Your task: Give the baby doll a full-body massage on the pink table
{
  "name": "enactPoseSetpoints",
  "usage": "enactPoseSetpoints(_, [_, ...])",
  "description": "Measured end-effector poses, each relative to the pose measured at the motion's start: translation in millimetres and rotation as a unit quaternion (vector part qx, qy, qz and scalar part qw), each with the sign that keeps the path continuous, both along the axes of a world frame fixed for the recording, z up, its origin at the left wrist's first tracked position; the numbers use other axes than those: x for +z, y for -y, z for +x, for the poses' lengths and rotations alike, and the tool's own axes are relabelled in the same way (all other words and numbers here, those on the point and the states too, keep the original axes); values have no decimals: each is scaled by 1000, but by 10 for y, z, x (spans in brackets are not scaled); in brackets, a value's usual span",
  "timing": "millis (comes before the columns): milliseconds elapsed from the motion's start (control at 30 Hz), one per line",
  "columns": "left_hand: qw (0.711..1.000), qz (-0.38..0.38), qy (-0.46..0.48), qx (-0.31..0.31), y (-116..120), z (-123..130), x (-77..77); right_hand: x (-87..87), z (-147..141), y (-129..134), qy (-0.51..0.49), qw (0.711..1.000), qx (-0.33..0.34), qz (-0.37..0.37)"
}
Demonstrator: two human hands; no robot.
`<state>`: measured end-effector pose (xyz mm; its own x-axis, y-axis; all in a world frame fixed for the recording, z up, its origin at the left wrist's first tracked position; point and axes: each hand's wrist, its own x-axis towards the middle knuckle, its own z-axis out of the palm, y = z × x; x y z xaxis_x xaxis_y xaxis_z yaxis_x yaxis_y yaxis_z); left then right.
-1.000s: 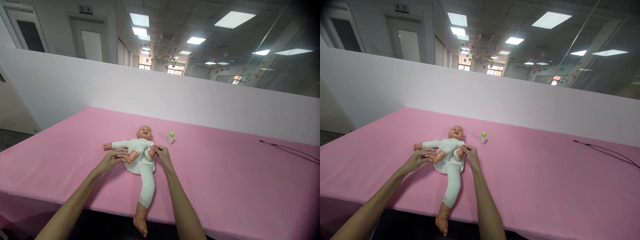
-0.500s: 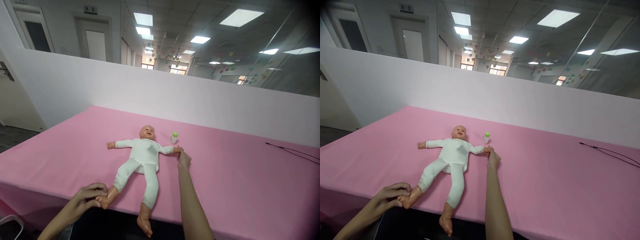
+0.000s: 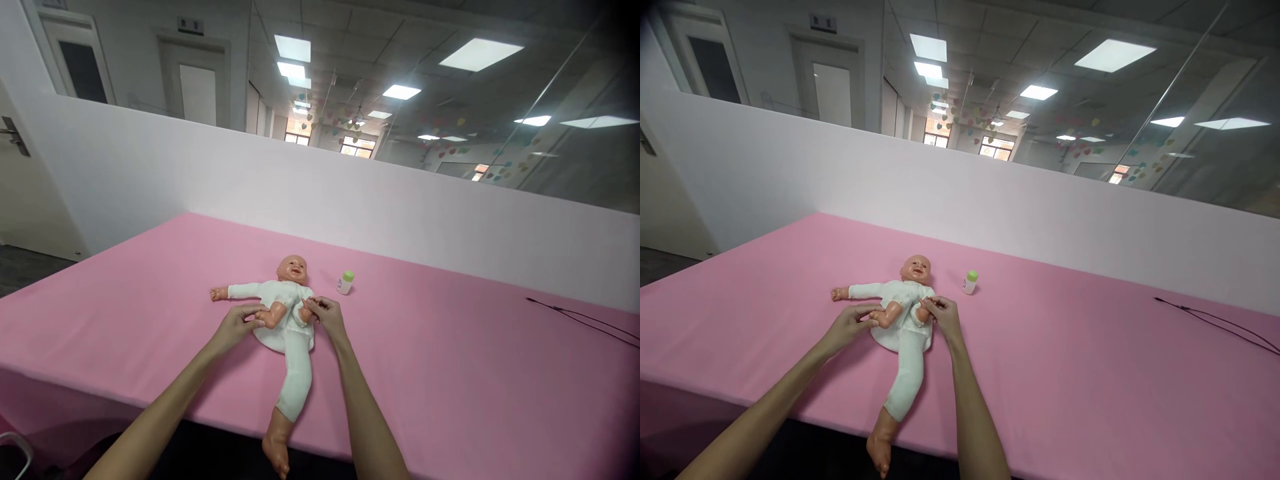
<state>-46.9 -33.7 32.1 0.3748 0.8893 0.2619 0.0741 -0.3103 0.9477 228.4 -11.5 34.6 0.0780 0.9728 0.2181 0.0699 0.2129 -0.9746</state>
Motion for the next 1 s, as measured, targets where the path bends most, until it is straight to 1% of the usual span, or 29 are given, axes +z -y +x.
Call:
enactPoseSetpoints(67, [1000, -3, -4, 12, 107, -91, 40, -12, 72, -26, -29, 999, -37, 4])
enactPoseSetpoints(133, [999, -8, -25, 32, 331, -289, 82, -54, 218, -75, -90, 989, -116, 17])
enactPoseSetpoints(167, [998, -11, -45, 40, 469, -415, 90, -92, 311, -105, -125, 977, -169, 25])
enactPoseSetpoints(233, [997, -26, -71, 28, 749, -680, 55, -200, 514, -164, -179, 944, -275, 36])
enactPoseSetpoints(300, [994, -57, -91, -3, 983, -904, -60, -333, 697, -212, -196, 911, -363, 21])
enactPoseSetpoints(333, [992, -75, -97, -19, 1070, -986, -141, -395, 767, -230, -195, 899, -392, 6])
enactPoseSetpoints(367, [990, -91, -102, -30, 1135, -1045, -229, -447, 820, -243, -193, 891, -411, -8])
enactPoseSetpoints(433, [988, -111, -99, -32, 1204, -1100, -389, -499, 871, -260, -192, 885, -424, -24])
enactPoseSetpoints(500, [989, -115, -88, -16, 1205, -1088, -471, -466, 855, -263, -197, 887, -417, -15])
enactPoseSetpoints(533, [990, -112, -80, -8, 1186, -1061, -469, -422, 825, -259, -202, 891, -408, -5])
enactPoseSetpoints(567, [992, -107, -72, 0, 1154, -1021, -438, -364, 782, -249, -209, 896, -391, 8])
enactPoseSetpoints(633, [995, -82, -54, 18, 1046, -898, -307, -232, 655, -210, -218, 918, -329, 38])
enactPoseSetpoints(700, [997, -52, -33, 46, 872, -714, -140, -113, 484, -151, -199, 948, -242, 54])
enactPoseSetpoints(767, [996, -36, -9, 78, 635, -477, -2, -33, 290, -80, -134, 978, -155, 46])
enactPoseSetpoints(800, [996, -27, 4, 83, 503, -349, 43, -9, 196, -46, -94, 988, -116, 37])
enactPoseSetpoints(833, [997, -17, 9, 73, 371, -223, 70, 6, 110, -13, -56, 995, -80, 31])
enactPoseSetpoints(900, [998, -14, 15, 55, 142, -2, 83, 18, -22, 38, -1, 999, -25, 31])
enactPoseSetpoints(967, [999, -19, 13, 41, 9, 140, 76, 20, -85, 65, 23, 999, 0, 41])
enactPoseSetpoints(1000, [999, -20, 11, 37, -10, 169, 75, 21, -88, 67, 29, 999, 3, 46])
